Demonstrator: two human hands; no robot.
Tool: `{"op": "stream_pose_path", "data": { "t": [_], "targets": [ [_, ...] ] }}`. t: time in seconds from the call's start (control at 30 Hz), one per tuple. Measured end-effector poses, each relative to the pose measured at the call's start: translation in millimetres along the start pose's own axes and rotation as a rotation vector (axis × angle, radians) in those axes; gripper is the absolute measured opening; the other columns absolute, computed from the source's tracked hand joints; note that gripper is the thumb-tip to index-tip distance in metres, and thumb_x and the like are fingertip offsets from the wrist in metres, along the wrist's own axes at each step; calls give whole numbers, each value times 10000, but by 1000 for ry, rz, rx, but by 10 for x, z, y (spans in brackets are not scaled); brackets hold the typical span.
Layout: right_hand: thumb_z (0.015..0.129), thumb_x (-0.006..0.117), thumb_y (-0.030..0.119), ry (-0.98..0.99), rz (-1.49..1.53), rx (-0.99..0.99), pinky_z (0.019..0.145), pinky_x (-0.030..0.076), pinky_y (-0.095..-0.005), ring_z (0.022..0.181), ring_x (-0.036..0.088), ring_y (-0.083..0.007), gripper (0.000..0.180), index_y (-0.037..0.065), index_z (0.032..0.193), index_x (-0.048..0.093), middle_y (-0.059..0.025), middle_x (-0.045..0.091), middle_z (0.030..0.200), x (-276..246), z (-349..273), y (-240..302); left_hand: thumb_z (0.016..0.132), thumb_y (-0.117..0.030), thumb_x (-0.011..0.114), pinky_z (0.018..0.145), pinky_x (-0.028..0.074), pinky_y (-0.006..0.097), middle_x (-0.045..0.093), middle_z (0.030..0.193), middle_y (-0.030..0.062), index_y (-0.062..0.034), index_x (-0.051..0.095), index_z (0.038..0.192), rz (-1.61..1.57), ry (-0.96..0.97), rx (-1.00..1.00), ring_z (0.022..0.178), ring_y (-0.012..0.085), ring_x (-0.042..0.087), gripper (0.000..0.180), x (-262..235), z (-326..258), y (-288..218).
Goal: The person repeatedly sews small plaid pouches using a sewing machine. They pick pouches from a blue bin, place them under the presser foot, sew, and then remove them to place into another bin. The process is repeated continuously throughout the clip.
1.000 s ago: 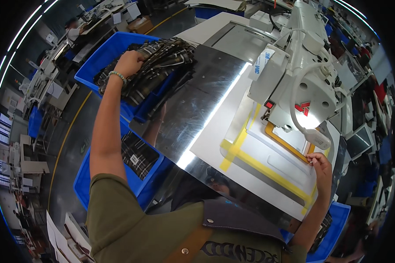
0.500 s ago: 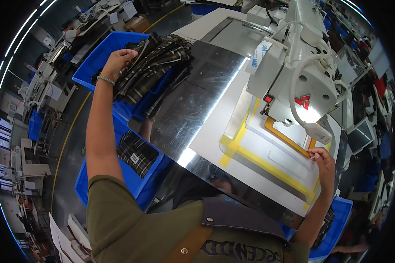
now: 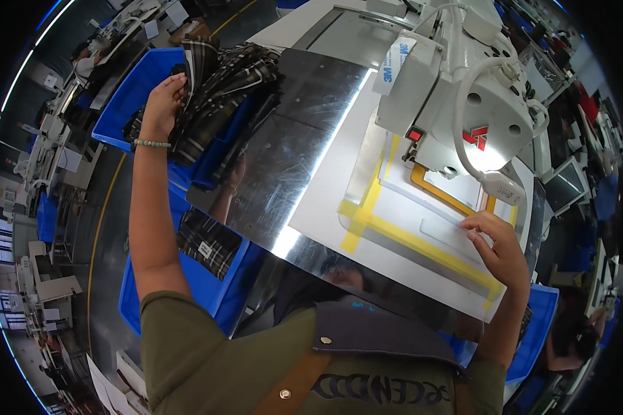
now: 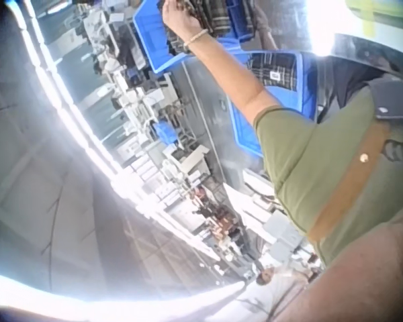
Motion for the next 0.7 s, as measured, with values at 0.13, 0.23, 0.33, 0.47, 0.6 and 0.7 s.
{"op": "stream_pose_path", "data": {
  "t": [0.13,0.23,0.33,0.47,0.6,0.7],
  "targets": [
    [919,658,31,12,-38,-6,906,513,-376,996,668,-324,156,-22,1064,673,-159,693,1038,26,35,24,924,-78,625,767,529,401,722,894,115,-25,622,1055,1000,-184,370,840,280,709,141,192,-95,12],
    [921,656,30,26,-87,-36,922,513,-379,1013,666,-306,156,-17,1069,676,-151,692,1056,81,66,47,912,-52,605,801,531,440,715,975,139,-27,574,944,1069,-212,547,920,354,702,50,508,-303,-199],
    [923,666,43,49,-109,-43,935,511,-397,1031,664,-332,155,-15,1067,670,-159,690,1064,102,91,92,915,-34,594,806,529,452,710,1029,118,-28,585,964,1282,-126,570,929,360,694,50,646,-330,-272],
    [926,666,49,84,-111,-24,933,511,-401,1038,662,-341,155,-13,1068,665,-166,686,1070,120,87,76,952,-188,669,898,534,433,695,1137,124,-76,677,1234,1269,55,699,1018,352,669,303,699,-310,-254],
    [928,665,49,120,-100,15,924,511,-399,1036,661,-341,155,-12,1071,661,-168,683,1070,146,58,64,937,-430,708,991,510,441,684,1219,170,-70,648,1351,1500,24,655,1122,387,642,552,874,-311,-241],
    [940,671,84,80,-112,-48,853,526,-406,974,667,-343,139,9,1058,666,-158,683,1017,162,50,61,948,-524,681,1032,489,449,686,1235,206,-23,629,1365,1478,-7,474,1168,406,628,654,884,-171,-243]
  ]
}}
Point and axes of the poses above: each hand's wrist, its own z-axis towards the middle knuckle, its own x-axis out of the palm, y = z × x, the point moved 4 cm from there along z, towards the middle knuckle
